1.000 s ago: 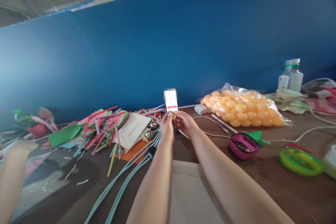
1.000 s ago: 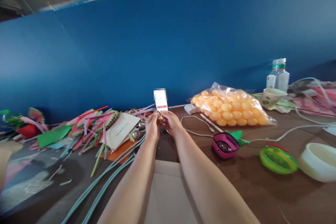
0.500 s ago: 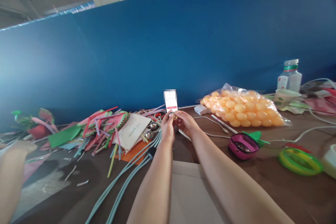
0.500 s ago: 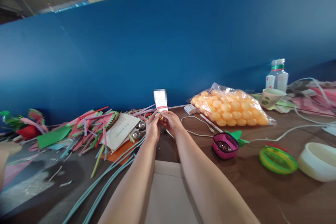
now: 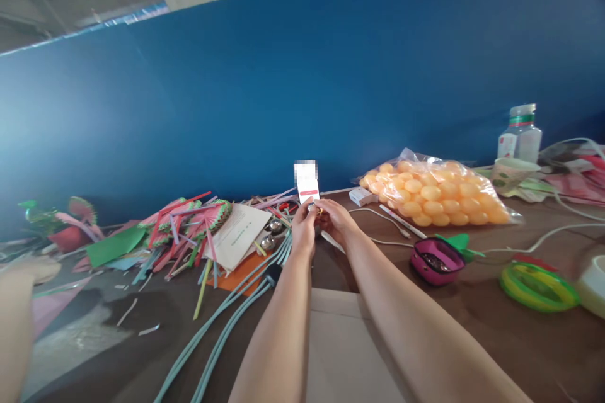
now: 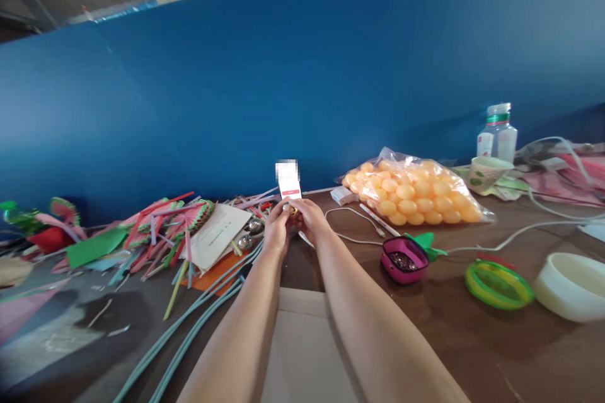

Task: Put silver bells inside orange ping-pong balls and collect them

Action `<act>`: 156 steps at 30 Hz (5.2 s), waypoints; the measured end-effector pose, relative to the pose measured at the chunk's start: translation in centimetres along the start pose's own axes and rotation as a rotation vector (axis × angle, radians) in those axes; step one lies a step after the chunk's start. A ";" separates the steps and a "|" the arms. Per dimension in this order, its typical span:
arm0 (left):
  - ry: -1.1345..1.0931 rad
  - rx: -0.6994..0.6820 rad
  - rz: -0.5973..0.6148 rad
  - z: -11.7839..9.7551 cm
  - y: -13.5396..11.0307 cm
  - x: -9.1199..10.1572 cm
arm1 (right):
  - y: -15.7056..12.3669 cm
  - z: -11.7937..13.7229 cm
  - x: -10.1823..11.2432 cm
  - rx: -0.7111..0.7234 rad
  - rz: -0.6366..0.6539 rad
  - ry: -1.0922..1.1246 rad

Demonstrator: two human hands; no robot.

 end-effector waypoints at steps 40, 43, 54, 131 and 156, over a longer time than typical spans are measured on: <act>-0.276 0.137 -0.260 0.5 0.7 0.7 | 0.5 -1.5 -0.4 0.520 -0.151 -0.746; -0.264 0.127 -0.227 0.6 0.8 0.7 | 0.3 -1.4 -0.5 0.441 -0.130 -0.707; -0.320 0.122 -0.236 -0.2 0.3 0.1 | 0.7 -1.3 -0.6 0.404 -0.124 -0.605; -0.245 0.097 -0.233 -0.4 -0.2 -0.2 | 0.3 -1.1 -0.9 0.340 -0.137 -0.312; -0.318 0.169 -0.303 -0.8 -0.1 -0.2 | 0.3 -1.4 -1.0 0.342 -0.158 -0.364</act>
Point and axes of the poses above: each hand's wrist, its own y-axis towards the middle knuckle, its own x-axis out of the back of the hand, z = x × y, the point moved 1 cm from there along y, towards the middle knuckle, and after that the axes turned 15 degrees about -x, right-handed, at the moved point
